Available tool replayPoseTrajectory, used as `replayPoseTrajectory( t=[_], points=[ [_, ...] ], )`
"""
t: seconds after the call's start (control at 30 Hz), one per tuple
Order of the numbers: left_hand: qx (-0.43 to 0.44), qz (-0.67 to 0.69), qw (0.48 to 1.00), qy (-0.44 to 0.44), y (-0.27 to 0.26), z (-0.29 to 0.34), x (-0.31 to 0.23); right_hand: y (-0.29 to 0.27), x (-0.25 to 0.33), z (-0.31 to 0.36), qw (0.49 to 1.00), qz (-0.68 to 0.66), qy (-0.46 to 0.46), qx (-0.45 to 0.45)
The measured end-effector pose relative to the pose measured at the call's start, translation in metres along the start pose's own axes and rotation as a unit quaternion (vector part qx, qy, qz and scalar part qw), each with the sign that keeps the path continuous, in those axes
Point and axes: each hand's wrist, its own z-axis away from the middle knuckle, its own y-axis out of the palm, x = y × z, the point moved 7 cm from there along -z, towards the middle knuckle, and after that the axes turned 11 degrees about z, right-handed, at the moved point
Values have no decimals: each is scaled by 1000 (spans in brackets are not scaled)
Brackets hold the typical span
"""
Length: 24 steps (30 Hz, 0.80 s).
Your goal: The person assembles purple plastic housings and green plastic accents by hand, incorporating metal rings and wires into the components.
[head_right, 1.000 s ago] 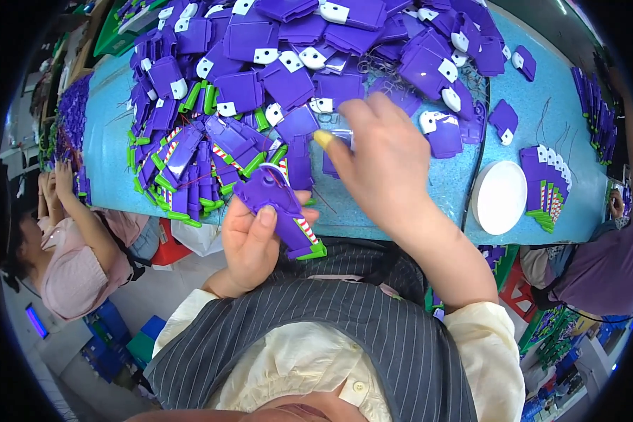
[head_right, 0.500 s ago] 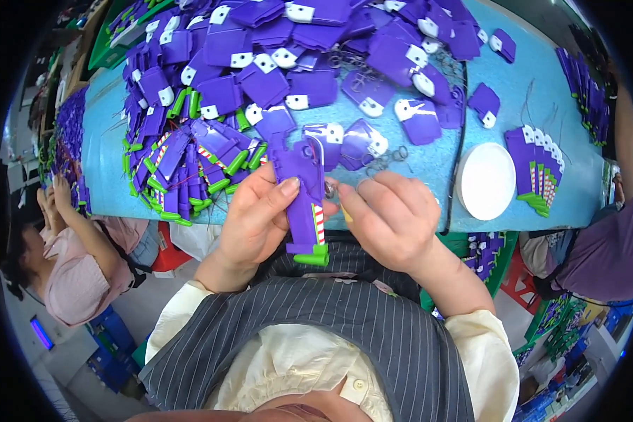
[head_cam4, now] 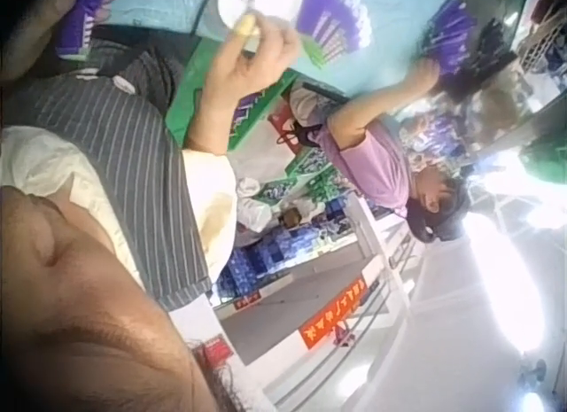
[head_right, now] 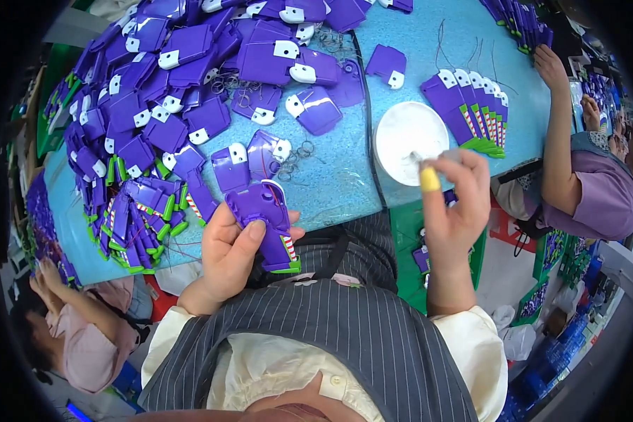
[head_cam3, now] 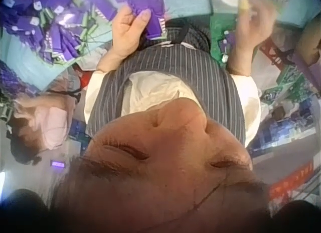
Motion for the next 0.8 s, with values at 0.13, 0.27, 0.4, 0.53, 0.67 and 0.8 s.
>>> replayPoseTrajectory(
  t=[0.13, 0.27, 0.4, 0.53, 0.67, 0.8],
  points=[
    [6, 27, 999, -38, 0, -3, 7, 9, -13, -9, 984, 173, -49, 16],
    [0, 14, 999, -34, 0, 3, 6, 1, 8, -8, 988, 145, -51, -16],
    [21, 8, 1000, -19, 9, 4, 4, -3, 32, 1, 997, -73, 18, 2],
    [15, 6, 1000, -3, 20, 5, 2, 41, 67, 9, 911, -379, 11, 164],
    [2, -15, 1000, 18, 19, 13, -6, 75, 81, 21, 847, -460, 28, 266],
    [-3, -60, 998, 32, 7, 17, -4, 87, 78, 35, 804, -493, 100, 316]
  ],
)
